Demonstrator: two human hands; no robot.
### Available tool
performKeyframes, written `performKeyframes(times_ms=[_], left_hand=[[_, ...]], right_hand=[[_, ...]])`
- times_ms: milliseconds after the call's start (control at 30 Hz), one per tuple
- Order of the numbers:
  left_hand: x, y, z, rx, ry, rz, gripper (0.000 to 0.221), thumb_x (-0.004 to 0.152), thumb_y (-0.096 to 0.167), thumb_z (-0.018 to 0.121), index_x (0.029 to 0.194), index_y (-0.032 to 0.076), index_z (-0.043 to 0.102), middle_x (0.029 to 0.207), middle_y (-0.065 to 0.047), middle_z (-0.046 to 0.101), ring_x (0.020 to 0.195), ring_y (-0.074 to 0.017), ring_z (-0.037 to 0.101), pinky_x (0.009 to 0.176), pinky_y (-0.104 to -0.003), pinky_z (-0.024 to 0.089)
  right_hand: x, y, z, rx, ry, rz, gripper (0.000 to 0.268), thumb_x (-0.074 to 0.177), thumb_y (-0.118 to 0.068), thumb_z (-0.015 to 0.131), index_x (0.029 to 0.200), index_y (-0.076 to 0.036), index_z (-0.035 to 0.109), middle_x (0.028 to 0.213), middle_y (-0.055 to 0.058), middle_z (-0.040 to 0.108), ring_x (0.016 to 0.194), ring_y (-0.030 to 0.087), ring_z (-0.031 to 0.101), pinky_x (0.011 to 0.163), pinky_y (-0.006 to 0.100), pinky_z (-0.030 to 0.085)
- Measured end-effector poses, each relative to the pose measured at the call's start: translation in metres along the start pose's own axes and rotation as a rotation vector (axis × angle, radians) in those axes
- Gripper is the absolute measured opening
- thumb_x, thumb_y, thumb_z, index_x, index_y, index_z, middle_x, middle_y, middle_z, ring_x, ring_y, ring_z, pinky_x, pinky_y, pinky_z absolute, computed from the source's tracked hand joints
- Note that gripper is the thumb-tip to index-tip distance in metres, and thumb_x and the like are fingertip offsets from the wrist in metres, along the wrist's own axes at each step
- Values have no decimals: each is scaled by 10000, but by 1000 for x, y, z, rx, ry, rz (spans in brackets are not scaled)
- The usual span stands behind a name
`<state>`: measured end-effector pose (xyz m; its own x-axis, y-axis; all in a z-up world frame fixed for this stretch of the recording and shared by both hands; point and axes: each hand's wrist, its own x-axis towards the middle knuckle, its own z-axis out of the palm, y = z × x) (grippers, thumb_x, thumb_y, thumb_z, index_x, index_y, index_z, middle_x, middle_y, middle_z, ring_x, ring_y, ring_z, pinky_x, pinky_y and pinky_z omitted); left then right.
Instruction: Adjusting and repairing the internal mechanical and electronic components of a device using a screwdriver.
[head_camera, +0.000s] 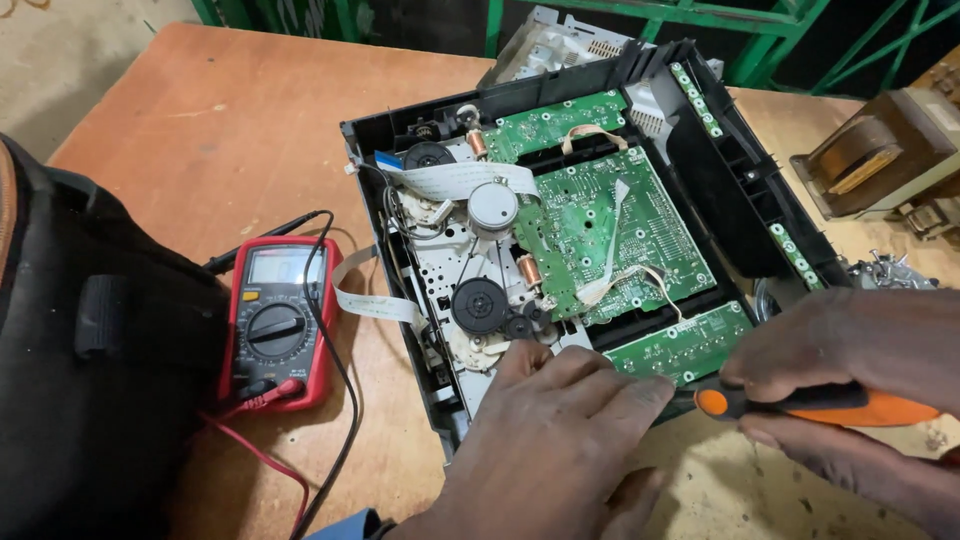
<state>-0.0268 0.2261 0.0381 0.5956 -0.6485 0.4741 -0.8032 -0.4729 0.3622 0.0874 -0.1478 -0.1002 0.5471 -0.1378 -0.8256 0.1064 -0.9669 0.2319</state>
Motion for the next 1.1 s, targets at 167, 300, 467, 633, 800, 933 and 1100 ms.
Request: performKeyframes(times_ms=[167, 300, 467, 633, 800, 933, 1100], left_hand=[[-1, -1, 1, -20, 12, 2, 549, 817, 328, 705, 1282, 45, 633, 995, -139, 711, 1006, -365, 587, 894, -550, 373], [-1, -2, 1, -18, 7, 9, 556, 840, 359, 708, 1283, 31, 640, 970, -150, 710, 991, -369, 581, 896, -554, 373], [-1, -1, 0, 0, 15, 14, 546, 803, 336, 735, 1257, 48, 637, 943, -139, 695, 981, -365, 581, 867, -531, 378], [-1, 0, 0, -14, 5, -4, 525, 829, 343, 705, 1258, 47, 642, 921, -139, 687, 984, -360, 576, 899, -540, 370], [-1, -1, 0, 3, 40, 21, 492, 842, 333, 676, 1229, 31, 641, 926, -152, 678, 967, -373, 575, 850, -536, 374], [0, 1, -3, -36, 3, -1, 478, 882, 331, 615, 1254, 30, 633, 973, -164, 696, 987, -379, 575, 832, -526, 360], [-1, 2, -4, 28, 52, 14, 500, 779, 302, 694, 1201, 38, 649, 926, -123, 687, 964, -369, 576, 794, -501, 367]], right_hand=[[-35, 1, 88, 1232, 323, -204, 235, 933, -120, 836, 1090, -79, 667, 851, 135, 539, 645, 258, 446, 731, 416, 403], [43, 36, 87, 505, 366, -129, 302, 922, -394, 807, 781, -207, 615, 692, -39, 554, 547, 81, 420, 643, 155, 550], [-85, 10, 92, 1018, 90, -252, 533, 959, -388, 668, 1357, -280, 328, 1037, -82, 527, 801, 115, 556, 849, 349, 513], [-94, 0, 83, 626, 107, -37, 684, 1025, -428, 534, 1592, -631, 210, 1423, -424, 523, 1213, -143, 677, 1193, 67, 64], [-175, -63, 26, 1301, 172, 94, 559, 975, -145, 772, 1489, -339, 668, 1016, 153, 735, 877, 315, 719, 1043, 255, 502], [-258, -104, -30, 355, 1262, -505, 256, 729, -475, 818, 948, -343, 825, 847, -170, 870, 767, 57, 857, 766, 262, 680], [-266, -116, -27, 380, 1262, -217, 519, 655, -646, 781, 1064, -327, 778, 971, -84, 835, 912, 220, 814, 821, 440, 658]])
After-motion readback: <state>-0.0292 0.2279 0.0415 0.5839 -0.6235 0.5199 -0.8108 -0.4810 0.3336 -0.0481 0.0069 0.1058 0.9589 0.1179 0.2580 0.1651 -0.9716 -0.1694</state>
